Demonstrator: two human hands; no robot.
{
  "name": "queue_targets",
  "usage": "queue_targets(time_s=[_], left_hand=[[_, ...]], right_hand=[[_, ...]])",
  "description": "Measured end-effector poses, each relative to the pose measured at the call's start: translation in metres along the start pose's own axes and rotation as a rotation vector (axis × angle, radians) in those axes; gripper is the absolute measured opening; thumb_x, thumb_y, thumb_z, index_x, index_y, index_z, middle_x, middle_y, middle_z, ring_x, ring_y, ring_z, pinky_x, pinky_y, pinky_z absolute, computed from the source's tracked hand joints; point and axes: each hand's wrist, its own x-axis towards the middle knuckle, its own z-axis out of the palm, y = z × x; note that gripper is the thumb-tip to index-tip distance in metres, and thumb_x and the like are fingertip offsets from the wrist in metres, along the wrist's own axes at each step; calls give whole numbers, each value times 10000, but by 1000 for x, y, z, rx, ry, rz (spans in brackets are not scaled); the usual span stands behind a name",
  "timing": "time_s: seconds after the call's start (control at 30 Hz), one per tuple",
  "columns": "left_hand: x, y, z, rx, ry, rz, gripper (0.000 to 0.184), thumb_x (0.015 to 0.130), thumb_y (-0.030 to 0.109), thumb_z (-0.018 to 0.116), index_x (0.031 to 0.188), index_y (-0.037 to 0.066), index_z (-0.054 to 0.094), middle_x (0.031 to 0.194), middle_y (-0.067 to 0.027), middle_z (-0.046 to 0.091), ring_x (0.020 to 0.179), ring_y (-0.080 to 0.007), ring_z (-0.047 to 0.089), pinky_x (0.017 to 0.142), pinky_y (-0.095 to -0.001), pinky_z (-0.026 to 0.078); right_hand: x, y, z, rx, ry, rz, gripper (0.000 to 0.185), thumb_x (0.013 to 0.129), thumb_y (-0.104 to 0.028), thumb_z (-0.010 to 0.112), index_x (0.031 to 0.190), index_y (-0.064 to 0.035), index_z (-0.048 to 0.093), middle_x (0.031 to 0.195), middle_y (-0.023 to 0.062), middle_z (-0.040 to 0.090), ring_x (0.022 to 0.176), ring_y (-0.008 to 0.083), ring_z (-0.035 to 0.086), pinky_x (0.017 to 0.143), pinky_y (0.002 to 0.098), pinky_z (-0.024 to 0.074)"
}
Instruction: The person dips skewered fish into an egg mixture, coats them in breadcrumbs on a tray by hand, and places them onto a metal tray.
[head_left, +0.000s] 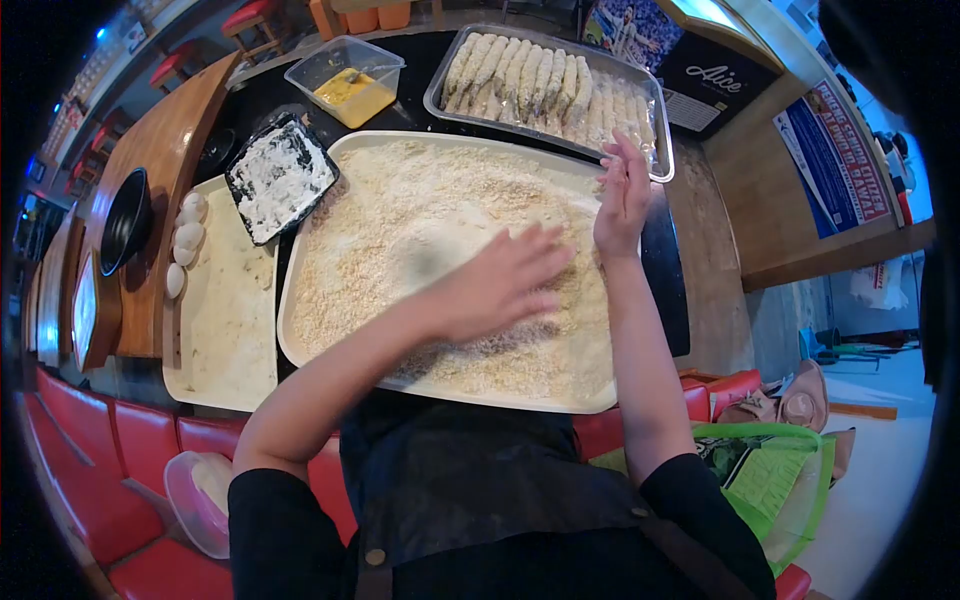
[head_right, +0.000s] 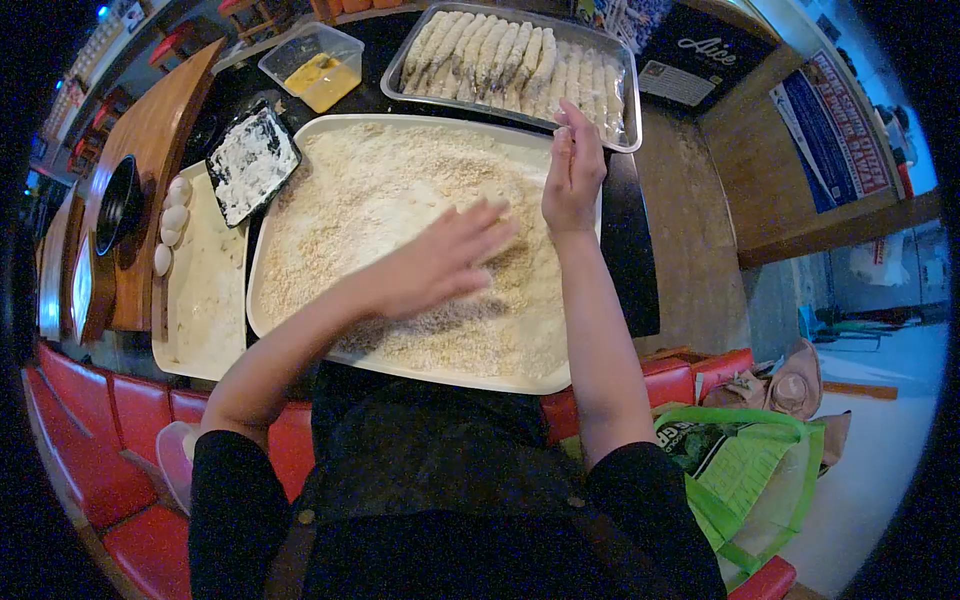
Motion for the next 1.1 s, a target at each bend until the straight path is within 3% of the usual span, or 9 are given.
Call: queue_targets(time_s=[0.13,0.23,0.33,0.47,0.57,0.8,0.97,1.0,1.1], left_hand=[[-1,-28,4,711,46,-137,611,1021,450,325,1525,112,254,1609,-124,155,1483,-356,117,1176,-573,92],[-8,-67,-23,732,257,-266,606,1020,434,317,1525,106,250,1606,-116,170,1475,-365,139,1176,-579,91],[-8,-52,-15,787,178,-186,605,1022,429,292,1525,97,246,1601,-121,186,1476,-362,136,1186,-557,79],[-4,-11,17,314,8,-19,610,1020,442,292,1537,125,223,1611,-111,154,1486,-346,100,1185,-562,62],[-2,-40,5,595,60,-83,615,1020,445,296,1540,127,213,1616,-104,137,1489,-336,94,1187,-552,58],[-11,-80,-39,606,201,-251,639,1022,478,251,1544,115,190,1623,-99,109,1494,-333,51,1182,-557,7],[6,-16,11,426,-1,-12,690,1009,512,282,1529,64,207,1607,-156,138,1485,-353,103,1182,-553,65],[4,-5,20,272,23,60,708,1004,520,299,1525,50,208,1599,-166,159,1480,-356,130,1171,-580,89],[4,-15,20,364,68,38,704,999,528,309,1528,74,217,1601,-156,164,1479,-356,134,1164,-597,96]], right_hand=[[0,2,-2,-15,1,-17,330,1021,-205,422,1252,-13,562,1077,153,623,989,245,598,884,345,464],[-1,-3,-2,42,5,44,335,1027,-213,413,1255,-18,560,1071,147,621,960,238,596,866,340,468],[1,3,-1,-10,5,-19,340,1031,-220,404,1264,-25,557,1066,138,616,920,219,588,829,326,475],[1,6,-1,15,15,-26,345,1032,-232,406,1269,-29,554,1052,125,610,884,189,575,777,301,479],[-1,1,-3,45,18,6,346,1030,-236,414,1269,-29,554,1033,115,613,861,166,564,754,288,478],[1,4,-1,50,26,25,344,1026,-235,426,1275,-34,554,1019,96,620,826,151,560,736,282,478],[0,2,-3,54,34,39,342,1023,-231,430,1276,-39,557,1033,100,622,850,154,568,751,281,480],[0,2,-3,52,31,39,343,1022,-231,430,1276,-40,557,1037,101,623,856,154,568,753,281,481],[1,2,-3,49,25,42,345,1022,-233,427,1275,-40,560,1048,103,623,878,153,570,757,281,482]])
